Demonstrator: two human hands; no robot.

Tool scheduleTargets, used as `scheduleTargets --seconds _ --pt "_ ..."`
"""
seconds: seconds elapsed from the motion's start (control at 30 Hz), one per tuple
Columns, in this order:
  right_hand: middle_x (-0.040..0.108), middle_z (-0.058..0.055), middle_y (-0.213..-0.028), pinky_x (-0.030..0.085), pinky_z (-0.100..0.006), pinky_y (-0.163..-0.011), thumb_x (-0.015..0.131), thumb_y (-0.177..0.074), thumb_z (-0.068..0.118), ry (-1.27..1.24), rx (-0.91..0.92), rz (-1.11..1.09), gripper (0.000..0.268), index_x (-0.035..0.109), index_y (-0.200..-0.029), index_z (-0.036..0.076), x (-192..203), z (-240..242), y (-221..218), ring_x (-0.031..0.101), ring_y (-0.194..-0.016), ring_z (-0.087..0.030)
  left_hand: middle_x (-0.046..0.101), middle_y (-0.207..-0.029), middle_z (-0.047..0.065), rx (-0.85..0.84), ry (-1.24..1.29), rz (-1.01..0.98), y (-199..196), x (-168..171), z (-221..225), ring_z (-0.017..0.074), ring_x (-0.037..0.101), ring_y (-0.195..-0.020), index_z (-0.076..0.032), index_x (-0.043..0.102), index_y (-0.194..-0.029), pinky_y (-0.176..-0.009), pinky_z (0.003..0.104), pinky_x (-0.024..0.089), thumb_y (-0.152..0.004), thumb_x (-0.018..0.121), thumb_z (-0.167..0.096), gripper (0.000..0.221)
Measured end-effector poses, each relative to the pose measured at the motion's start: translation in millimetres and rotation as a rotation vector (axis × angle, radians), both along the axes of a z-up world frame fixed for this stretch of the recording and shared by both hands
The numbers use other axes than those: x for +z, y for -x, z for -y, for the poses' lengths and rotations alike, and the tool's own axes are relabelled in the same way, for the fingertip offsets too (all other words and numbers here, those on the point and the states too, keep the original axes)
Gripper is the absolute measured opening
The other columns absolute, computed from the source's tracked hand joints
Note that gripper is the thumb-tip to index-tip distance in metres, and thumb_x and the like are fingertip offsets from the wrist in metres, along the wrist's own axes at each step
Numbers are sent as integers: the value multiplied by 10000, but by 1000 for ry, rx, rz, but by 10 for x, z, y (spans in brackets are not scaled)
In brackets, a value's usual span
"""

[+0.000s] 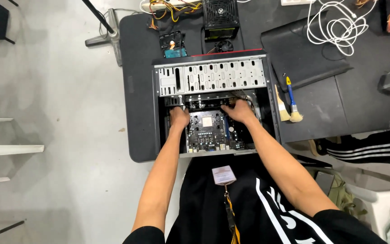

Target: The person is disassembling a computer to clean the power supply and heat sink using a brush and screwdriver.

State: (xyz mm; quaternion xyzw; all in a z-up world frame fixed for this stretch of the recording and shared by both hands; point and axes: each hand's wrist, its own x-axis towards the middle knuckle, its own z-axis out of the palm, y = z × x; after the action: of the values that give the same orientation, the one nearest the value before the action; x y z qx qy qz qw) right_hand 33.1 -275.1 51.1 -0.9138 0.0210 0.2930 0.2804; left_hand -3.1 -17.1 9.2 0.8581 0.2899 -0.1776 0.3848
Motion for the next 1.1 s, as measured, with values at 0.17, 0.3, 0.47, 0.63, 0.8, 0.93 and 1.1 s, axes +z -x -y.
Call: scheduleTargets --seconds 0.17,0.3,0.47,0.63,0.8,0.93,1.1 --pt "728 -264 -1107 590 -461 -834 742 -907 429 -181 -196 17 567 705 -1195 -58 -18 34 -48 707 -1076 -390 691 -1142 340 -38 64 71 19 176 -86 401 695 -1091 138 703 -1117 -840 442 610 -1004 559 -228 409" --pt "738 -238 -1093 591 -474 -832 792 -859 473 -139 -190 29 571 729 -1136 -23 -330 83 -59 711 -1083 -394 692 -1136 347 -71 61 49 -57 -126 -171 436 691 -1097 142 702 -1088 -817 464 606 -996 583 -264 433" --pt "727 -232 -1057 582 -490 -840 816 -848 429 -180 -220 58 519 732 -1119 -5 -879 154 -99 711 -1064 -402 710 -1106 332 -51 77 43 -11 44 -163 421 700 -1086 135 713 -1063 -809 464 596 -974 623 -281 435" --pt "733 -237 -1112 580 -481 -873 818 -816 500 -141 -228 50 563 742 -1110 26 -883 126 -91 702 -1104 -406 719 -1080 312 -64 95 38 10 173 -177 409 711 -1049 123 721 -1048 -784 468 589 -994 611 -274 416" --pt "728 -232 -1175 581 -472 -893 809 -804 543 -82 -197 50 561 757 -1094 65 -934 119 -118 693 -1134 -397 718 -1093 305 -70 110 39 -52 -87 -260 404 709 -1060 114 711 -1075 -800 467 595 -999 618 -283 415" --pt "719 -245 -1175 580 -487 -895 812 -802 543 -96 -206 55 575 746 -1093 52 -963 115 -114 691 -1132 -414 726 -1071 281 -86 93 32 -43 -85 -271 404 709 -1059 104 710 -1069 -794 473 591 -994 629 -297 416" --pt "737 -239 -1135 587 -482 -871 806 -808 538 -80 -191 57 556 754 -1061 46 -880 81 -114 703 -1112 -399 738 -1032 254 -117 75 35 -82 -182 -278 391 720 -1034 84 716 -1032 -773 476 588 -986 628 -322 418"
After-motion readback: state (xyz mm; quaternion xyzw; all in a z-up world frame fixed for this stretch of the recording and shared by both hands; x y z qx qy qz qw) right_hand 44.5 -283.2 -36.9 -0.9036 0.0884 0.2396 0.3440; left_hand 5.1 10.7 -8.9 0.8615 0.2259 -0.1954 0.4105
